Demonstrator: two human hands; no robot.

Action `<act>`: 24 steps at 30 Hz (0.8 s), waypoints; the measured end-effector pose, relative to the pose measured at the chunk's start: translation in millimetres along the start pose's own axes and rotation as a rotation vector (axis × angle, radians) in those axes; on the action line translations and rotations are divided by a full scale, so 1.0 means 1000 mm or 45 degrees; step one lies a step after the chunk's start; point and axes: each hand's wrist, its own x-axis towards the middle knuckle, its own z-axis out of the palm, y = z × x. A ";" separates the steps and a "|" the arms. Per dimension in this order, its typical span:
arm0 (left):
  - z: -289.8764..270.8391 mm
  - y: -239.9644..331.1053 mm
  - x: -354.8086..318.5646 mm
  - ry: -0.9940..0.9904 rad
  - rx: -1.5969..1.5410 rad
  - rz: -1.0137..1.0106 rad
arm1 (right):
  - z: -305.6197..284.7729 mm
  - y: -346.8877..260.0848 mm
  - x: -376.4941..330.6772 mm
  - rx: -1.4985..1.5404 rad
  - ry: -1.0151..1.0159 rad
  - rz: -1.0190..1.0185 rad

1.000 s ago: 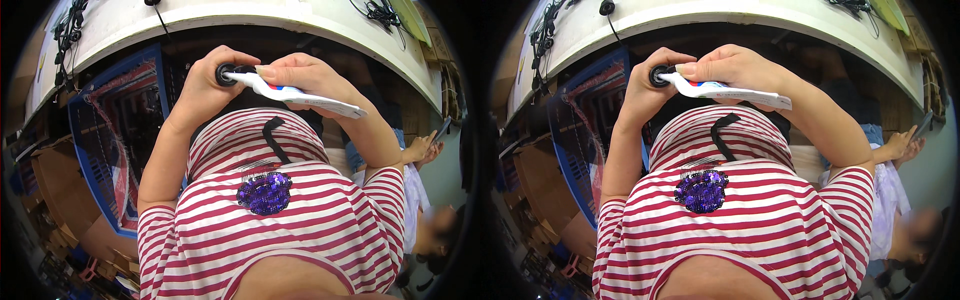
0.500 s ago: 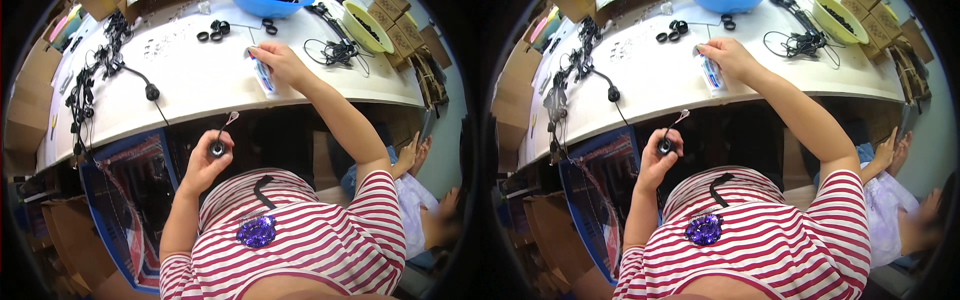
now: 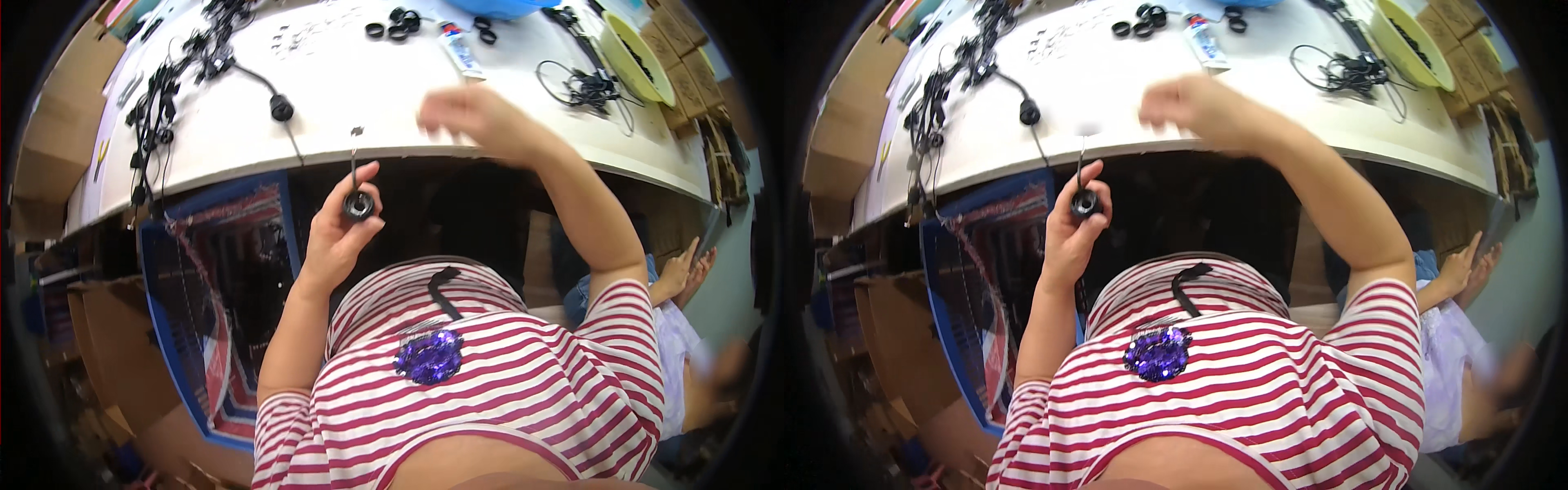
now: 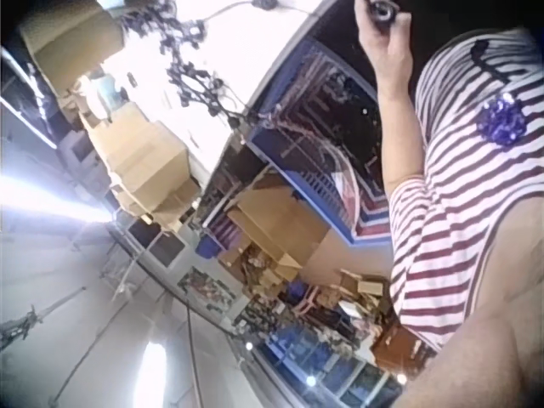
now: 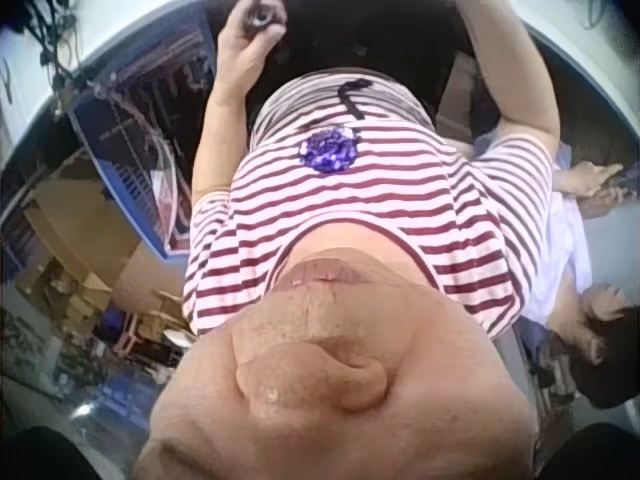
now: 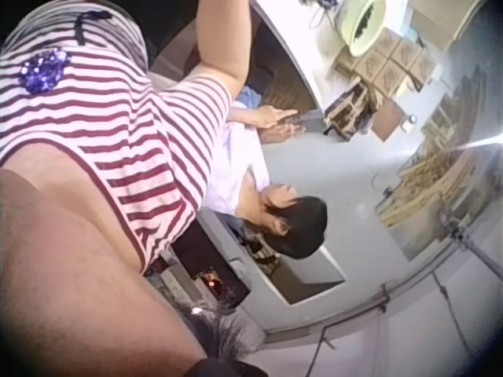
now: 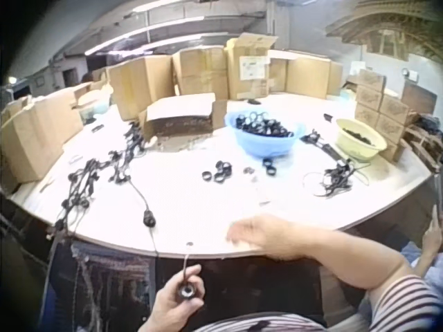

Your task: The person assembles small electronic components at a workbench. They pick up a black cylindrical device, apply adhesive from a tube to its interior, and insert a small circular part. The person then attaches a black cap to the device and places the finished unit on the table. This process is repeated for a second unit.

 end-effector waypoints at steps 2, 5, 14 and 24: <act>0.003 -0.001 0.000 0.019 -0.084 0.005 | 0.037 0.001 -0.028 0.154 -0.392 0.045; 0.016 0.001 0.003 0.001 -0.235 0.045 | 0.121 0.074 -0.037 -0.013 -0.156 -0.279; 0.036 0.009 0.010 -0.002 -0.209 0.130 | 0.188 0.110 -0.028 0.568 -0.523 0.341; 0.043 0.013 0.011 -0.071 -0.150 0.063 | 0.183 0.094 -0.038 0.184 -0.434 -0.052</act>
